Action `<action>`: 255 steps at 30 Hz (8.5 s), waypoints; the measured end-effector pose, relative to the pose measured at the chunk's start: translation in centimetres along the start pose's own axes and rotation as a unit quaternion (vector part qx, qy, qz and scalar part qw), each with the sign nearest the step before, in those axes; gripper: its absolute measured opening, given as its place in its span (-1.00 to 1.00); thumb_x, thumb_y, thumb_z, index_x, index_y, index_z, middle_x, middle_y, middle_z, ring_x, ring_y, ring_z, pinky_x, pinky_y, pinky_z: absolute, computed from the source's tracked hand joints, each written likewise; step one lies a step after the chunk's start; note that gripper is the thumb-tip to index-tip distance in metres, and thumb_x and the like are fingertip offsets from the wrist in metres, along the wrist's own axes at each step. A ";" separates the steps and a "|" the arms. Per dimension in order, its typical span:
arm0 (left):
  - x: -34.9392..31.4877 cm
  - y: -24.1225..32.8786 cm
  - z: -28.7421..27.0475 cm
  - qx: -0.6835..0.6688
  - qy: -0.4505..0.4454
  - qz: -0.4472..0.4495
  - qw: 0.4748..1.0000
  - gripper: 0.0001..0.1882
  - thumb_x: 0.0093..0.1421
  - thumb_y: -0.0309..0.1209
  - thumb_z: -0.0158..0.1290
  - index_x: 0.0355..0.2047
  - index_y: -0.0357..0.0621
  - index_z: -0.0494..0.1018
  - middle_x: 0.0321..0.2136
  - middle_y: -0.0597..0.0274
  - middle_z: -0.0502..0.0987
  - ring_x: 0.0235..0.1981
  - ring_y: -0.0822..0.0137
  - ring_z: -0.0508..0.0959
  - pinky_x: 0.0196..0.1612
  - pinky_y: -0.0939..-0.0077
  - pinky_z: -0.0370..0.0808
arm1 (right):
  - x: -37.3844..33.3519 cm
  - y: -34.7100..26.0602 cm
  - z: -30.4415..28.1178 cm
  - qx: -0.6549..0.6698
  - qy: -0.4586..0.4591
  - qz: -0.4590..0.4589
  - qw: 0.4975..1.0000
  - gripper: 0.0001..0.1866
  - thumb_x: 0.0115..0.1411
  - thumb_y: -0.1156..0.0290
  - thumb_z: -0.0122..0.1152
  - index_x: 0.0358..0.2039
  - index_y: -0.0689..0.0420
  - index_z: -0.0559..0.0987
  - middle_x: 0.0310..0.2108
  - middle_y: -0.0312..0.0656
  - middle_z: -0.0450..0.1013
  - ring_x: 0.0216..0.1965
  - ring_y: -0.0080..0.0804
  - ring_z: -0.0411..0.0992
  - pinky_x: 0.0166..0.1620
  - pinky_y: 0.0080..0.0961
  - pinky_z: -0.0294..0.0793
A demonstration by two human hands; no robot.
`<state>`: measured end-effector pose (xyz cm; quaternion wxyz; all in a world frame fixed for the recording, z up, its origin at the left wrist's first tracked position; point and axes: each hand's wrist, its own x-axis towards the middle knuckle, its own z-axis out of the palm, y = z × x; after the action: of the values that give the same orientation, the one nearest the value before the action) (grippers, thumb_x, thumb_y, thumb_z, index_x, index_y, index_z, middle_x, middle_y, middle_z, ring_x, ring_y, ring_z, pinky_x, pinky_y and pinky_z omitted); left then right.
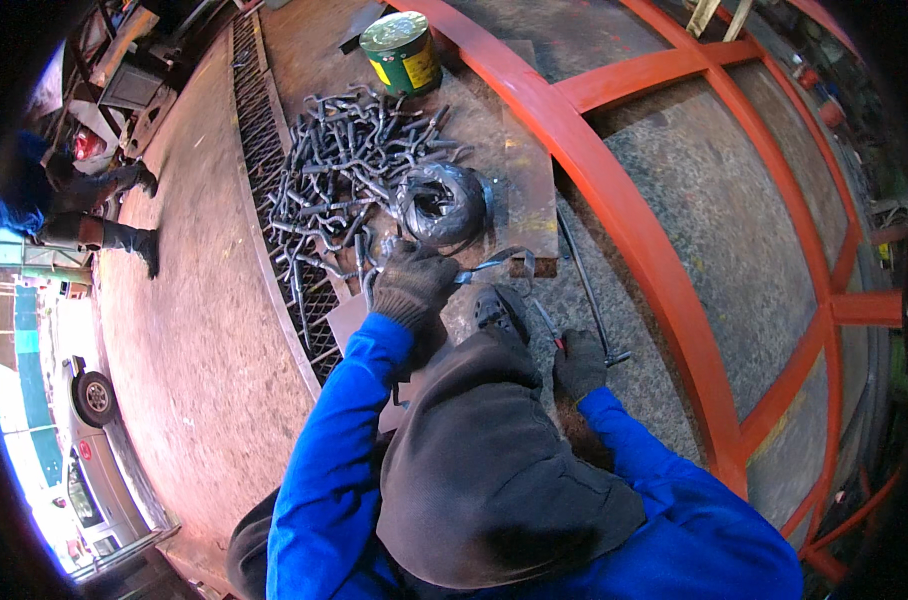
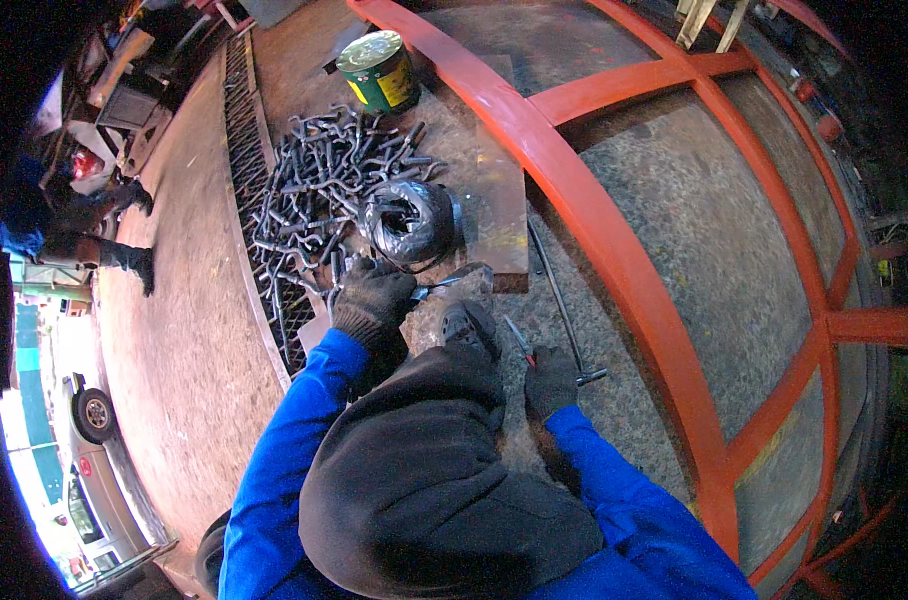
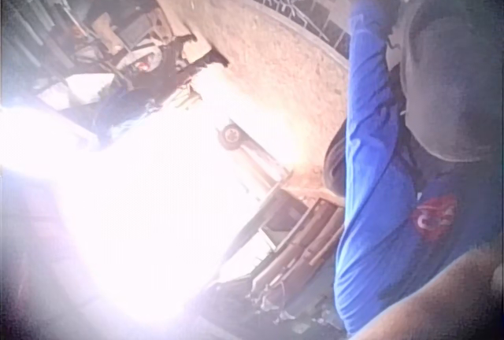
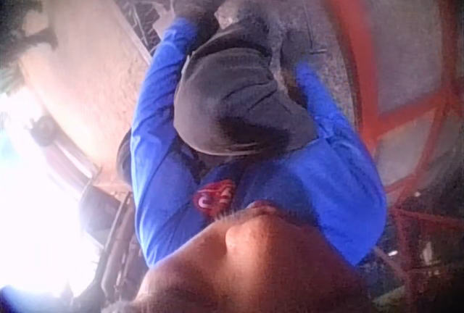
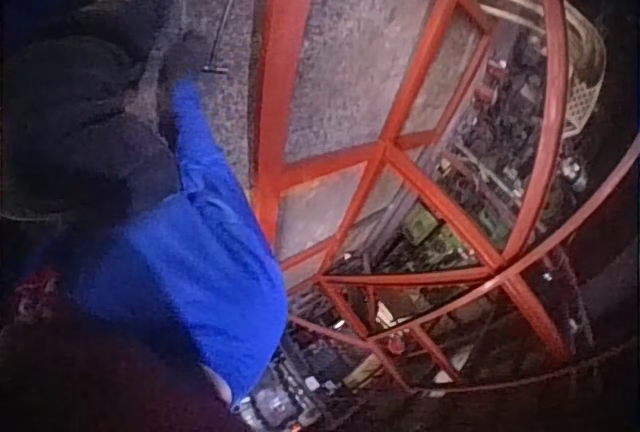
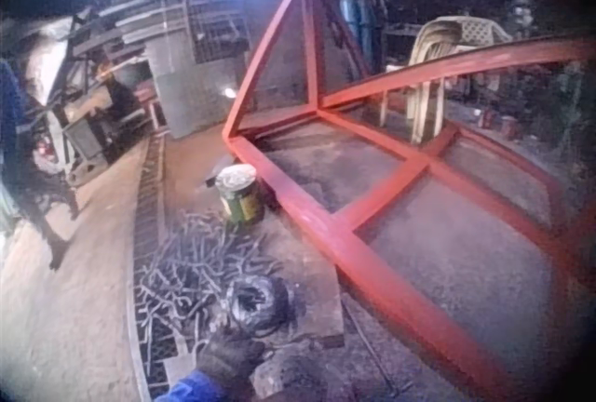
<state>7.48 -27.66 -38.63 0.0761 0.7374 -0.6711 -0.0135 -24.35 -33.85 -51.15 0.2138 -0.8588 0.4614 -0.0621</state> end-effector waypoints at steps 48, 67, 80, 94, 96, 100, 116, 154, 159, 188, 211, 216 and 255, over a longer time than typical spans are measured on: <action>-0.6 -0.3 -2.0 -0.089 0.004 -0.087 0.992 -0.79 0.07 -0.27 0.06 -0.33 -0.09 0.50 -0.27 0.07 0.57 -0.13 0.09 0.51 0.02 0.19 0.34 | 9.0 -10.4 -0.5 0.525 -0.304 -0.035 0.794 -0.40 0.09 0.15 0.35 0.07 0.15 0.38 -0.16 -0.28 0.40 -0.14 -0.50 0.35 -0.03 -0.53 0.39; -1.0 -0.5 -0.8 -0.104 0.056 -0.100 0.988 -0.76 0.08 -0.27 0.05 -0.28 -0.10 0.50 -0.31 0.02 0.55 -0.17 0.04 0.50 -0.03 0.16 0.36 | 8.3 -9.1 -0.9 0.580 -0.230 -0.006 0.781 -0.39 0.04 0.19 0.37 0.05 0.20 0.41 -0.15 -0.23 0.46 -0.16 -0.41 0.41 -0.05 -0.40 0.43; -5.1 -5.4 -0.2 -0.597 0.293 -0.299 0.685 -0.88 0.18 -0.40 0.04 -0.31 -0.16 0.48 -0.39 0.26 0.51 -0.32 0.31 0.50 -0.21 0.48 0.43 | 4.2 -2.0 -5.1 -0.041 -0.186 -0.006 0.982 -0.73 0.14 0.23 0.17 -0.27 0.15 0.56 -0.29 0.11 0.51 -0.24 0.09 0.48 -0.21 -0.08 0.44; -4.7 -3.9 -4.0 -0.696 0.280 -0.379 0.541 -0.74 0.29 -0.24 -0.02 -0.30 -0.20 0.50 -0.41 0.25 0.53 -0.40 0.44 0.49 -0.31 0.60 0.41 | 15.2 -26.2 -1.5 0.500 -0.229 -0.163 0.819 -0.61 0.08 0.40 0.34 -0.08 0.21 0.48 -0.24 -0.15 0.51 -0.20 -0.46 0.47 -0.14 -0.46 0.50; -4.9 -4.3 -3.7 -0.707 0.269 -0.312 0.575 -0.73 0.29 -0.24 -0.04 -0.27 -0.21 0.51 -0.39 0.25 0.54 -0.38 0.42 0.50 -0.29 0.58 0.42 | 14.5 -26.8 -1.1 0.481 -0.175 -0.151 0.846 -0.65 0.09 0.40 0.32 -0.11 0.20 0.50 -0.25 -0.15 0.51 -0.19 -0.45 0.47 -0.12 -0.44 0.48; -4.8 -5.4 -3.7 -0.559 0.234 -0.233 0.761 -0.67 0.30 -0.26 -0.06 -0.18 -0.33 0.49 -0.16 0.19 0.52 -0.15 0.35 0.48 -0.07 0.48 0.41 | 12.6 -26.8 -0.8 0.529 -0.091 -0.159 0.829 -0.74 0.13 0.39 0.27 -0.17 0.20 0.54 -0.27 -0.16 0.51 -0.18 -0.42 0.47 -0.10 -0.43 0.44; -7.7 -9.2 -3.9 -0.360 0.078 -0.227 0.902 -0.50 0.04 -0.47 0.25 0.04 -0.15 0.45 -0.20 0.26 0.59 -0.20 0.51 0.51 -0.10 0.53 0.46 | 12.0 -24.5 2.9 0.616 -0.106 -0.075 0.777 -0.74 0.31 0.24 0.08 -0.21 0.19 0.52 -0.32 -0.26 0.46 -0.25 -0.46 0.39 -0.10 -0.47 0.40; -5.5 -4.8 -5.2 -0.470 0.082 -0.243 0.845 -0.70 0.26 -0.30 0.03 -0.18 -0.30 0.57 -0.27 0.09 0.59 -0.23 0.34 0.54 -0.10 0.47 0.45 | 11.3 -24.9 0.3 0.766 -0.131 0.057 0.627 -0.82 0.17 0.45 0.28 -0.22 0.20 0.55 -0.30 -0.20 0.52 -0.29 -0.52 0.47 -0.28 -0.53 0.50; -5.9 -5.3 -4.9 -0.436 0.089 -0.249 0.860 -0.69 0.22 -0.29 0.08 -0.23 -0.34 0.57 -0.33 0.12 0.59 -0.31 0.35 0.55 -0.20 0.47 0.47 | 11.4 -24.6 0.6 0.733 -0.155 0.006 0.662 -0.84 0.18 0.48 0.24 -0.23 0.18 0.51 -0.29 -0.23 0.49 -0.28 -0.50 0.46 -0.19 -0.52 0.50; -4.6 -4.7 -9.5 -0.308 -0.106 -0.171 0.930 -0.67 0.14 -0.32 0.15 -0.11 -0.19 0.54 -0.14 -0.04 0.43 -0.07 0.04 0.47 0.01 0.27 0.43 | 11.6 -24.0 2.0 0.786 -0.165 0.029 0.595 -0.92 0.18 0.48 0.23 -0.32 0.16 0.53 -0.38 -0.24 0.51 -0.35 -0.56 0.45 -0.28 -0.56 0.48; -5.3 -2.1 -6.5 -0.093 0.025 -0.160 0.982 -0.44 0.05 -0.45 0.09 0.12 0.03 0.34 -0.34 -0.01 0.51 -0.31 -0.05 0.53 -0.29 0.11 0.46 | 11.4 -24.9 0.4 0.776 -0.141 0.057 0.612 -0.89 0.20 0.44 0.21 -0.36 0.20 0.49 -0.39 -0.26 0.48 -0.33 -0.56 0.42 -0.30 -0.55 0.46; -5.1 -1.9 -6.6 -0.128 0.054 -0.136 0.981 -0.02 0.01 -0.34 0.20 0.38 0.12 -0.09 -0.29 -0.06 0.54 -0.25 -0.05 0.56 -0.17 0.14 0.48 | 11.7 -24.7 0.6 0.748 -0.132 0.049 0.648 -0.88 0.18 0.44 0.23 -0.36 0.20 0.50 -0.40 -0.25 0.47 -0.34 -0.55 0.42 -0.29 -0.54 0.47; -6.2 -0.2 -4.0 -0.296 0.113 -0.215 0.924 -0.78 0.14 -0.37 0.10 -0.20 -0.14 0.54 -0.26 0.06 0.55 -0.21 0.01 0.54 -0.14 0.19 0.47 | 14.2 -21.0 3.6 0.492 0.008 0.043 0.870 -0.79 0.08 0.33 0.29 -0.36 0.19 0.53 -0.39 -0.07 0.53 -0.35 -0.28 0.49 -0.22 -0.34 0.44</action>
<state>7.57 -21.10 -35.20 0.3615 0.8043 -0.4492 -0.1440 0.89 -34.22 -46.80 0.6070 -0.6217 0.4091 -0.2786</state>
